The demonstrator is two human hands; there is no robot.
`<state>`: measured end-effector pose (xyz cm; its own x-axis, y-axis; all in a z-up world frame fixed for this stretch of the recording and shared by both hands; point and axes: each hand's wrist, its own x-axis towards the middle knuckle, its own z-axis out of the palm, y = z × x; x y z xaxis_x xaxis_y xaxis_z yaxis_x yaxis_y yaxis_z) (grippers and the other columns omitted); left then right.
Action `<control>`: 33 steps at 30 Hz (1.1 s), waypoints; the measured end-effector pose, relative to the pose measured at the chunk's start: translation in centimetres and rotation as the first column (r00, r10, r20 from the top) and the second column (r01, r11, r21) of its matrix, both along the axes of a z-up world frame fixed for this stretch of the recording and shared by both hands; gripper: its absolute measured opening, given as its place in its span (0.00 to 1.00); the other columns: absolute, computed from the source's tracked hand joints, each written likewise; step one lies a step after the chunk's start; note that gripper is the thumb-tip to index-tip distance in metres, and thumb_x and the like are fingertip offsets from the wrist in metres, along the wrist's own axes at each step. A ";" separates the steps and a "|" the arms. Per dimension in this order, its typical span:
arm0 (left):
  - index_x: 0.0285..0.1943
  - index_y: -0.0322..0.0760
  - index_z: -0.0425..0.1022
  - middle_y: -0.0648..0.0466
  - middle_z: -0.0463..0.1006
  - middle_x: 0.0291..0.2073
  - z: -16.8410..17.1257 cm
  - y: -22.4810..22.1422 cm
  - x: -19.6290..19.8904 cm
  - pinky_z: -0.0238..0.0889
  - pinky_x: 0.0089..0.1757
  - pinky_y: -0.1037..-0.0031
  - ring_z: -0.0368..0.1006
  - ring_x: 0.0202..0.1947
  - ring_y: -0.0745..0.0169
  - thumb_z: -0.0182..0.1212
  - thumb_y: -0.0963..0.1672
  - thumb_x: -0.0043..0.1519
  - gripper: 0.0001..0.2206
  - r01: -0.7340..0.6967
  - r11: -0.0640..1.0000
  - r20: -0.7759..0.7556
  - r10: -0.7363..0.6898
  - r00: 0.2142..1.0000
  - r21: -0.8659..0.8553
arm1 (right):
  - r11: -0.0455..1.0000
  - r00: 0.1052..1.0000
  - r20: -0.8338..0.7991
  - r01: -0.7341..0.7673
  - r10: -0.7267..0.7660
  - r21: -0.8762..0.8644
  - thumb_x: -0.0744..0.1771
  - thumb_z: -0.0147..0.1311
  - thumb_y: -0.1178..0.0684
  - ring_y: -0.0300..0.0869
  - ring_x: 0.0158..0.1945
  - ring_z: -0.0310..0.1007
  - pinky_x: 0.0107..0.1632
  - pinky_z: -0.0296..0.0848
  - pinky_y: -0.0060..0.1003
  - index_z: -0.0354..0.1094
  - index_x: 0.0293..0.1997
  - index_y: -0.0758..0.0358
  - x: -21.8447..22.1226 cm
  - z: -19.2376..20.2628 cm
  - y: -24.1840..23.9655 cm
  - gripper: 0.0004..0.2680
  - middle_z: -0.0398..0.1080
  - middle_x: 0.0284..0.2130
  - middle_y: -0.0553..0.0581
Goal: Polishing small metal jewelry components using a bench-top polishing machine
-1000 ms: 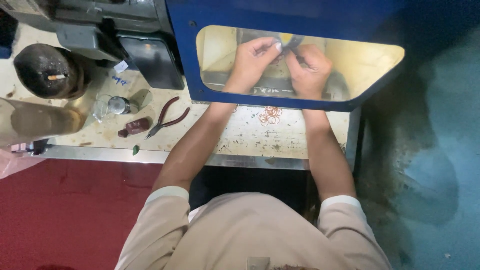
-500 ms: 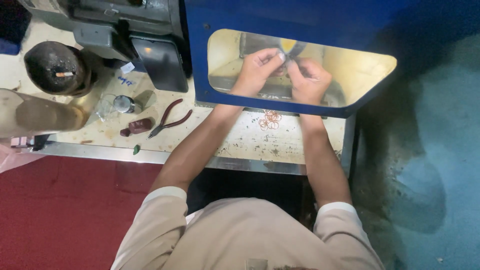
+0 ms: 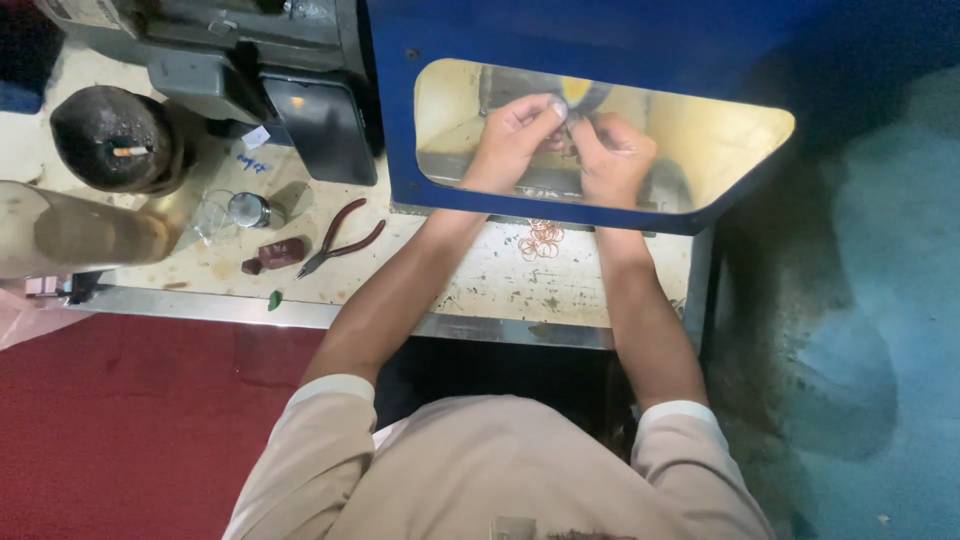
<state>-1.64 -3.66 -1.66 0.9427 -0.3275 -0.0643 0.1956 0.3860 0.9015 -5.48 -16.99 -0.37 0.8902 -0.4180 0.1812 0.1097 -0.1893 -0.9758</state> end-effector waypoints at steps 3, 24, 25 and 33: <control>0.45 0.35 0.82 0.55 0.81 0.32 0.0 -0.2 0.1 0.76 0.40 0.77 0.76 0.31 0.68 0.62 0.44 0.64 0.08 -0.032 0.999 -0.015 0.031 0.999 -0.005 | 0.999 1.000 -0.009 0.001 -0.001 0.052 0.65 0.68 0.56 0.33 0.26 0.72 0.30 0.73 0.29 0.75 0.26 0.62 0.6 -1.3 -0.3 0.07 0.75 0.21 0.51; 0.53 0.37 0.80 0.49 0.81 0.40 -1.8 1.5 1.2 0.74 0.43 0.68 0.79 0.42 0.58 0.65 0.43 0.66 0.09 -0.201 0.903 0.606 -0.079 0.792 0.379 | 0.976 0.967 0.162 -0.177 0.197 -0.130 0.63 0.71 0.56 0.44 0.28 0.79 0.32 0.77 0.35 0.76 0.34 0.63 -0.5 -1.0 -2.7 0.06 0.74 0.23 0.62; 0.51 0.39 0.81 0.52 0.82 0.39 -1.6 1.2 1.0 0.74 0.43 0.70 0.78 0.41 0.63 0.66 0.44 0.66 0.08 -0.159 0.908 0.514 -0.070 0.855 0.387 | 0.975 0.965 0.164 -0.183 0.203 -0.128 0.63 0.70 0.57 0.42 0.28 0.79 0.32 0.77 0.33 0.76 0.33 0.63 -0.4 -1.3 -3.1 0.05 0.74 0.23 0.61; 0.49 0.37 0.80 0.56 0.79 0.32 -1.8 -0.5 1.0 0.73 0.37 0.77 0.74 0.34 0.70 0.64 0.44 0.66 0.07 -0.145 0.937 0.285 0.051 0.957 0.319 | 0.988 0.984 0.106 -0.149 0.144 0.033 0.63 0.68 0.57 0.35 0.33 0.74 0.37 0.77 0.35 0.76 0.33 0.62 1.2 -3.2 -2.7 0.04 0.74 0.25 0.54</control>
<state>-0.67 -4.14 -3.46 0.9659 -0.2363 0.1062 -0.0947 0.0595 0.9937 -4.26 -19.67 -3.55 0.9198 -0.2933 0.2605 0.2335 -0.1243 -0.9644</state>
